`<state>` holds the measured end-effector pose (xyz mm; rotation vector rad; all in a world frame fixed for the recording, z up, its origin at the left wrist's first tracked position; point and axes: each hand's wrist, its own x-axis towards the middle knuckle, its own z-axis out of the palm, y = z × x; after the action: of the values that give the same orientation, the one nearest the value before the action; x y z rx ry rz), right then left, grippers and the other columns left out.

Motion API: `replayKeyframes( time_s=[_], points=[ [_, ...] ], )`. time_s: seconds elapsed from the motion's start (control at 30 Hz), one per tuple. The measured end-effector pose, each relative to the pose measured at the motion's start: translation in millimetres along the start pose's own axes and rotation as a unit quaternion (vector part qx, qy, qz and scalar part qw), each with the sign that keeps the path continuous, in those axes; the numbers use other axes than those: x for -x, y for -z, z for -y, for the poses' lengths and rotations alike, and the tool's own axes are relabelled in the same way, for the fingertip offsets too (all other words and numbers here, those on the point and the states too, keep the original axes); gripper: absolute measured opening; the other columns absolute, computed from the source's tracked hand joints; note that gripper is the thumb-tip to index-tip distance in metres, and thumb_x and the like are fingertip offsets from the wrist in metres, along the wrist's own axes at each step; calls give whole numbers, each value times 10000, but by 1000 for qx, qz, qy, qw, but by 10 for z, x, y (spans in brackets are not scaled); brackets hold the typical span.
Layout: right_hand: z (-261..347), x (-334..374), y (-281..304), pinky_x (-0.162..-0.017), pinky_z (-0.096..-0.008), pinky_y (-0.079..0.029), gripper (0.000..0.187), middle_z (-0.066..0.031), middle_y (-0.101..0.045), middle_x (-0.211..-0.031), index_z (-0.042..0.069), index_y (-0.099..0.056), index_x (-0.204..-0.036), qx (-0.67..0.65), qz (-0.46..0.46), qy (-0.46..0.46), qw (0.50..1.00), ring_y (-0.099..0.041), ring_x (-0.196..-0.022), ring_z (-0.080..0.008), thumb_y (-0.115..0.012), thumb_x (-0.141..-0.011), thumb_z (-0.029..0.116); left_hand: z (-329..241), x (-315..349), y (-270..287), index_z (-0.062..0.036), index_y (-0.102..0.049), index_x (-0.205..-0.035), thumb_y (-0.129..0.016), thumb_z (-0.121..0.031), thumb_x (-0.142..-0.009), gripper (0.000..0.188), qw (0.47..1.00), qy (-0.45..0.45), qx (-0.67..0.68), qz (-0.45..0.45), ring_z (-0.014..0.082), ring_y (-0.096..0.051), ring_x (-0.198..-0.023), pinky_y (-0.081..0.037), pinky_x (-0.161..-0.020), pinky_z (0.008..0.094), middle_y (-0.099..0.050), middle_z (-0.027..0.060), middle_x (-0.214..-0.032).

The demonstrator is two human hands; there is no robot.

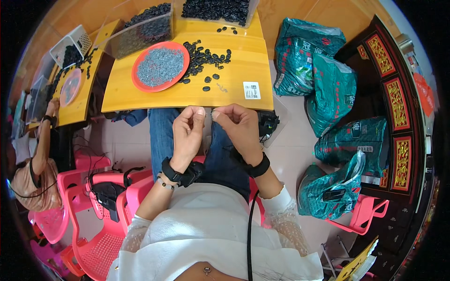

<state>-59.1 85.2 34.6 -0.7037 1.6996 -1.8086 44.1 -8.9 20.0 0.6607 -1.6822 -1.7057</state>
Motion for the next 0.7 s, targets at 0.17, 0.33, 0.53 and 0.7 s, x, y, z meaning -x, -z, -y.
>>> replayKeyframes(
  time_s=[0.17, 0.33, 0.53, 0.7],
  points=[
    [21, 44, 58, -565, -157, -416, 94, 11, -634, -713, -8, -666, -844, -7, -8, 11, 1000, -547, -619, -20, -682, -802, 75, 19, 12, 80, -49, -552, -797, -522, -228, -948, 236, 1000, 8, -8, -8, 33, -406, -610, -328, -562, 191, -472, -52, -656],
    [-30, 76, 137, -571, -161, -404, 112, 21, -625, -712, 0, -667, -861, 2, -26, 7, 1000, -524, -612, -20, -669, -815, 102, 70, -15, 259, -51, -554, -784, -520, -212, -947, 232, 998, 32, 30, -37, 29, -409, -595, -327, -549, 186, -477, -52, -651],
    [-109, 96, 127, -574, -162, -404, 115, 22, -624, -724, 5, -668, -881, -7, -11, 7, 1000, -522, -624, -18, -669, -814, 98, 88, 29, 239, -55, -562, -783, -519, -215, -949, 234, 997, 55, 42, -23, 24, -401, -596, -321, -546, 185, -472, -58, -647],
    [-108, 84, 99, -572, -163, -405, 117, 20, -625, -727, 3, -666, -882, -1, -13, -4, 1000, -523, -620, -20, -670, -812, 96, 48, 53, 129, -37, -576, -800, -534, -211, -936, 225, 996, 81, 13, 20, 25, -408, -598, -322, -546, 187, -480, -62, -647]
  ],
)
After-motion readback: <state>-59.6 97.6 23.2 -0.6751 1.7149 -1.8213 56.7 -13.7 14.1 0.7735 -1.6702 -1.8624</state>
